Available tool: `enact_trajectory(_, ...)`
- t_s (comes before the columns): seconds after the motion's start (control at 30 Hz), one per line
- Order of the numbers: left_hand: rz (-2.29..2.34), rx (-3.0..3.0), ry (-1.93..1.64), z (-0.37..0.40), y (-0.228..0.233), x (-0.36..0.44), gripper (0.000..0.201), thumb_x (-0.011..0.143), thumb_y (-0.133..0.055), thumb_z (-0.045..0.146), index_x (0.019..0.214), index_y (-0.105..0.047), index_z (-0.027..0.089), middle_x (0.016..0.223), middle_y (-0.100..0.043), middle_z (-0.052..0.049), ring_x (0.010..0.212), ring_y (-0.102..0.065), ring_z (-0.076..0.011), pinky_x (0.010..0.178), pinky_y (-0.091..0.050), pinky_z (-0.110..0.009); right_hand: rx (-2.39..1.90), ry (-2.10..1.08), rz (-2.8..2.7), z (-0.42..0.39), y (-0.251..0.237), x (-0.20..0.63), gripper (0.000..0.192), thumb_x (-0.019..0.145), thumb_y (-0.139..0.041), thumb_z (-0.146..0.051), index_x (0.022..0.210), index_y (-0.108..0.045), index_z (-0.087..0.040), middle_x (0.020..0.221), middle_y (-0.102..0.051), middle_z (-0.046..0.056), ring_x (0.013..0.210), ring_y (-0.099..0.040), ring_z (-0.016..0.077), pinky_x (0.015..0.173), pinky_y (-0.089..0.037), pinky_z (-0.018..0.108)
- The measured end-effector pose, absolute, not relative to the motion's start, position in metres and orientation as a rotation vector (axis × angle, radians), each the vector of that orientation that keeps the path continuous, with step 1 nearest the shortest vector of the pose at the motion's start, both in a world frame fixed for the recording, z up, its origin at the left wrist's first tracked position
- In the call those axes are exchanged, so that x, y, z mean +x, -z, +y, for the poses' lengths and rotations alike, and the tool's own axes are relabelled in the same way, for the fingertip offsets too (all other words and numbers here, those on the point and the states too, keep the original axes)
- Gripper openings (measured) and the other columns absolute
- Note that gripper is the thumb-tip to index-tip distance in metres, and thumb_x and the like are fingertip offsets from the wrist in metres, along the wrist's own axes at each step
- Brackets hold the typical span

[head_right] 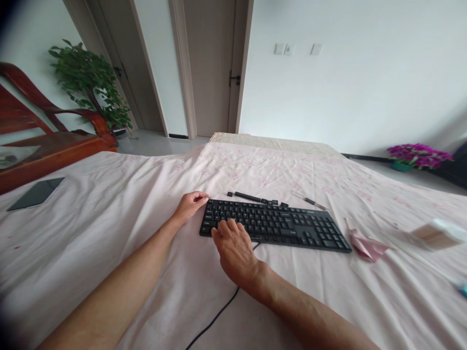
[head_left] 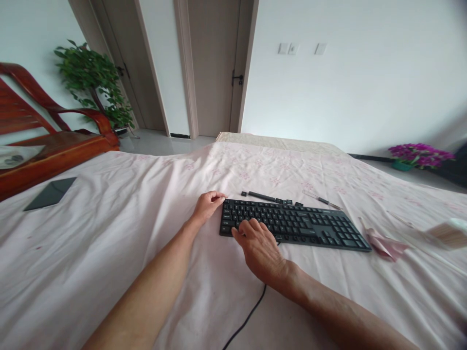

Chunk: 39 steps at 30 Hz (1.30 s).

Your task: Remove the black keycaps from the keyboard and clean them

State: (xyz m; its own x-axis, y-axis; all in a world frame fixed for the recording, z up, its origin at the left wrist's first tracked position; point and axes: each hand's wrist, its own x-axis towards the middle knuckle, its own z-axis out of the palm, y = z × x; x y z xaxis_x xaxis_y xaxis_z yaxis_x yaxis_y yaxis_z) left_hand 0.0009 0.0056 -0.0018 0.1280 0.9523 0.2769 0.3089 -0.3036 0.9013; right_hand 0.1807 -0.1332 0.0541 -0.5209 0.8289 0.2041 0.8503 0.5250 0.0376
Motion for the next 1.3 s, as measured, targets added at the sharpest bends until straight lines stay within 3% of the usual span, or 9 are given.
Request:
enact_trajectory(0.27, 1.23, 1.748, -1.171, 0.007, 0.003, 0.0, 0.025, 0.078, -0.057, 0.033, 0.09, -0.072, 0.017, 0.092, -0.072, -0.005, 0.085, -0.065, -0.0195, 0.08, -0.047, -0.029, -1.376, -0.092, -2.342, -0.092, -0.058, 0.207, 0.035, 0.089, -0.044, -0.011, 0.108, -0.069, -0.027, 0.092, -0.064, 0.004, 0.086, -0.051, 0.0164, 0.078, -0.038, 0.028)
enact_trajectory(0.53, 1.195, 1.697, -1.156, 0.005, -0.001, 0.002, 0.026, 0.077, -0.058, 0.035, 0.091, -0.071, 0.017, 0.089, -0.072, -0.005, 0.082, -0.065, -0.02, 0.076, -0.048, -0.03, -1.609, 0.097, -2.186, -0.019, -0.066, 0.219, 0.022, 0.085, -0.057, -0.026, 0.1, -0.073, -0.029, 0.098, -0.068, 0.003, 0.095, -0.05, 0.0207, 0.085, -0.035, 0.03)
enact_trajectory(0.93, 1.209, 1.703, -1.161, 0.006, -0.001, 0.003, 0.025, 0.078, -0.057, 0.034, 0.091, -0.071, 0.018, 0.093, -0.072, -0.005, 0.087, -0.065, -0.0203, 0.083, -0.048, -0.031, -1.827, 0.181, -2.337, 0.022, -0.052, 0.204, 0.022, 0.08, -0.057, -0.022, 0.095, -0.074, -0.025, 0.101, -0.067, 0.008, 0.104, -0.042, 0.0258, 0.081, -0.026, 0.035)
enact_trajectory(1.1, 1.219, 1.718, -1.161, 0.006, -0.004, 0.003, 0.024, 0.078, -0.056, 0.032, 0.09, -0.072, 0.018, 0.093, -0.072, -0.005, 0.089, -0.065, -0.0203, 0.084, -0.047, -0.031, -1.841, 0.118, -2.368, 0.032, -0.052, 0.199, 0.022, 0.08, -0.057, -0.017, 0.089, -0.075, -0.026, 0.096, -0.069, 0.008, 0.102, -0.043, 0.0258, 0.081, -0.024, 0.036)
enact_trajectory(1.3, 1.225, 1.718, -1.156, 0.006, -0.003, 0.003, 0.024, 0.079, -0.056, 0.032, 0.09, -0.072, 0.018, 0.093, -0.072, -0.005, 0.089, -0.065, -0.0203, 0.084, -0.047, -0.03, -1.829, -0.009, -2.328, 0.039, -0.053, 0.195, 0.021, 0.076, -0.057, -0.008, 0.078, -0.075, -0.017, 0.09, -0.07, 0.013, 0.107, -0.045, 0.0287, 0.087, -0.026, 0.038)
